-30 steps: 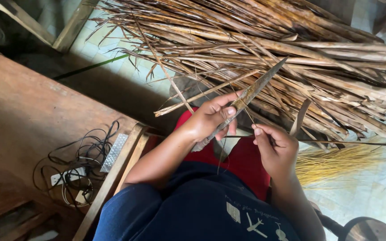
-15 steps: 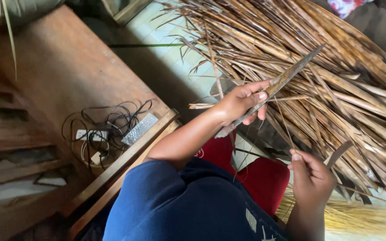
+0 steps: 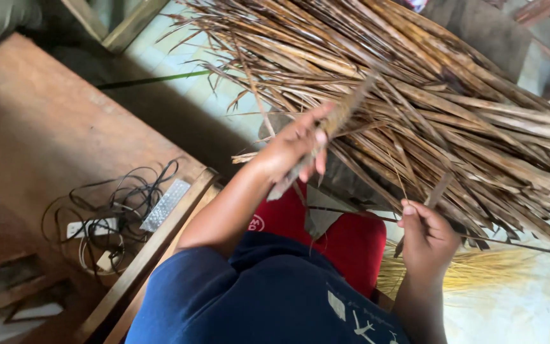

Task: Stripping the leafy parts from palm midribs using a knife to prepare material for broom making

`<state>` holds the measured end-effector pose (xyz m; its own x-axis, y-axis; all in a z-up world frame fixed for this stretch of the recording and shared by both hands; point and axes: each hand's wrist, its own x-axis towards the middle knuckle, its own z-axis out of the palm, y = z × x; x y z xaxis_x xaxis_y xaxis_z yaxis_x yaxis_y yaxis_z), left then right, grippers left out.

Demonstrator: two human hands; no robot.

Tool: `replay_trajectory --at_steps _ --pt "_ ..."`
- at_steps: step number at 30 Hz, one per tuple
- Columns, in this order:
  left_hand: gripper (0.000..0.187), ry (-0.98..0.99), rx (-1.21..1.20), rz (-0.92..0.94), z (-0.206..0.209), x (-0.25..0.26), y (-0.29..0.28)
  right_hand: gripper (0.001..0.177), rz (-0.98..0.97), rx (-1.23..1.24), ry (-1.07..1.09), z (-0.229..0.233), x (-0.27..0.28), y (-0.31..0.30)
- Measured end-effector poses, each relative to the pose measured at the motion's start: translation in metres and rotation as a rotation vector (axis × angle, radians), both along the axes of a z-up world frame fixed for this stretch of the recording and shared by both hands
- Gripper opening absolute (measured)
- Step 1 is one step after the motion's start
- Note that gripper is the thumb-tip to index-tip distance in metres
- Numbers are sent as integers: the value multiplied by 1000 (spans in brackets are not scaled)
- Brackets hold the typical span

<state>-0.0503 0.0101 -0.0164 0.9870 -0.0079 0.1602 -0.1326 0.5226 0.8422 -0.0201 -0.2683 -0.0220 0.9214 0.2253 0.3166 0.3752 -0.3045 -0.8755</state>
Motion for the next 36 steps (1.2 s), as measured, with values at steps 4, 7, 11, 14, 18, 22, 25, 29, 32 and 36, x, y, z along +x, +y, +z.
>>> replay_trajectory --at_steps 4,7,11,14,18,22,25,29,32,36 --pt "58 -55 -55 -201 -4 -12 -45 12 -13 54 -56 -5 4 6" --pt "53 -83 -50 -310 -13 -8 -65 13 33 80 -40 1 -1 10" --pt "54 -79 -98 -307 -9 0 -69 11 20 86 -57 -1 -3 11" --pt "52 -87 -130 -303 -6 2 -70 9 15 86 -49 2 -9 9" --pt "50 -111 -168 -269 -7 4 -71 7 30 114 -51 4 -12 7" --pt "49 -100 -147 -250 -5 1 -67 6 38 111 -76 0 -12 2" --pt "48 -102 -166 -235 -2 0 -65 7 48 113 -87 -1 -13 -1" --pt "47 -125 -191 -214 7 -1 -60 6 49 103 -84 3 -17 -4" --pt "49 -104 -132 -258 8 -2 -50 10 50 14 -64 9 -22 -9" --pt "52 -108 -47 -286 15 -4 -39 14 50 -77 -65 13 -25 -14"
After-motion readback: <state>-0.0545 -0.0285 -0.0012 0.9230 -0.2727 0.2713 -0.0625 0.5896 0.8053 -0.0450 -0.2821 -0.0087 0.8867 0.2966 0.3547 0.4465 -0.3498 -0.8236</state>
